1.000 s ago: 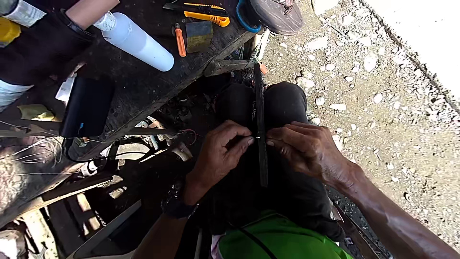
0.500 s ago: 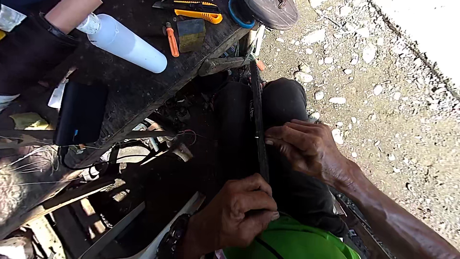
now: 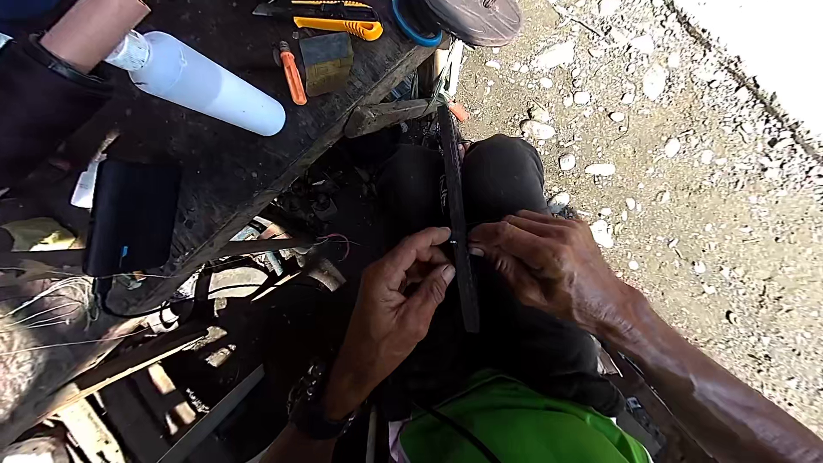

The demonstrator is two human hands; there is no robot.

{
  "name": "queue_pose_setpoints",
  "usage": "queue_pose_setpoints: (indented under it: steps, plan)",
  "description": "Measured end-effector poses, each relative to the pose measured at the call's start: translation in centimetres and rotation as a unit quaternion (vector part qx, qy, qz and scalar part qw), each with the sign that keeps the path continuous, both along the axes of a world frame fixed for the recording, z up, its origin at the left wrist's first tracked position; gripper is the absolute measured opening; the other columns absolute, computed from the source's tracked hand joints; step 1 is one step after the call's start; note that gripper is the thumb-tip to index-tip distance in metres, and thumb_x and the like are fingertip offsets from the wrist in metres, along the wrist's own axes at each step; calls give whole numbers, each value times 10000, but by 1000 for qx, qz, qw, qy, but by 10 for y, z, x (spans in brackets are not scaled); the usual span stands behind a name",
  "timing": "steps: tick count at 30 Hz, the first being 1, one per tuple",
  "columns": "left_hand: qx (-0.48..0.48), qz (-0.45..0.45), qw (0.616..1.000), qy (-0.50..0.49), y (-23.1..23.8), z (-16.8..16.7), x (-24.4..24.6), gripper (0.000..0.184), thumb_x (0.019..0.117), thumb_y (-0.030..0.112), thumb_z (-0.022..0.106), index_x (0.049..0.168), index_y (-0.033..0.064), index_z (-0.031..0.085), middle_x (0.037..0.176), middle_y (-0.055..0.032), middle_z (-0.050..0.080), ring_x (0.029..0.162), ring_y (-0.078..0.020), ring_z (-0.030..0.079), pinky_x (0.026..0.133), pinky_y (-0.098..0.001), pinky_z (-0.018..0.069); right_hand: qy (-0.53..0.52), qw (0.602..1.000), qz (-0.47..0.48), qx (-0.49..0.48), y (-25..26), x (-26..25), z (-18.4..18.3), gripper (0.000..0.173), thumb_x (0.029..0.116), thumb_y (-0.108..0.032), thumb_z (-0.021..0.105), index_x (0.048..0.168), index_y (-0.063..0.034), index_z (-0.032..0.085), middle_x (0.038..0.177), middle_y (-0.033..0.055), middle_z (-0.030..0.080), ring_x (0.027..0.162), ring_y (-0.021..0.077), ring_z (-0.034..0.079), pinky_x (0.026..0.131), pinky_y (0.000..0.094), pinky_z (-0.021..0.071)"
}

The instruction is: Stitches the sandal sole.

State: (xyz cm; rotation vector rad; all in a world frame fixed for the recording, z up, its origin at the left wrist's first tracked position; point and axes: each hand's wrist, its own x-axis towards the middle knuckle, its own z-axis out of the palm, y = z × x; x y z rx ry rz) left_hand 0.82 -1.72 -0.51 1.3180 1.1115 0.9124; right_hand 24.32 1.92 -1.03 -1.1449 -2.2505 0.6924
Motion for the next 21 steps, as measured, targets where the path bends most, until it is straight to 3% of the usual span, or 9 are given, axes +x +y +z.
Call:
queue_pose_setpoints:
  steps: [3,10,17,21]
  plan:
    - [-44,36,998,-31,-4,0,-1,209,987,43,633,1173,-47,659,993,-78,712,826,-157,703,748,-306,623,-22,1000,-12,3,-2,-2,4,269,1065,-324,543,1073,-167,761,822,-16,712,716,128,653,571,308,486]
    - [23,49,998,17,11,1,4,383,993,52,630,1359,-41,569,973,-82,715,827,-177,710,763,-321,631,-29,999,10,16,1,0,5,272,1066,-308,529,1079,-162,758,795,-10,694,698,138,635,562,307,468]
    - [67,-17,990,126,14,3,2,335,1014,100,583,1327,-12,624,957,-25,698,814,-76,663,743,-226,584,-17,1000,2,9,-1,-1,3,267,1058,-300,537,1079,-166,767,782,-16,686,684,129,622,557,302,455]
    - [67,-27,988,136,14,3,1,362,1019,103,575,1364,-2,602,965,-24,697,825,-78,665,760,-232,588,-13,1000,8,8,0,-1,3,268,1057,-300,540,1076,-163,770,786,-19,685,691,124,623,558,298,455]
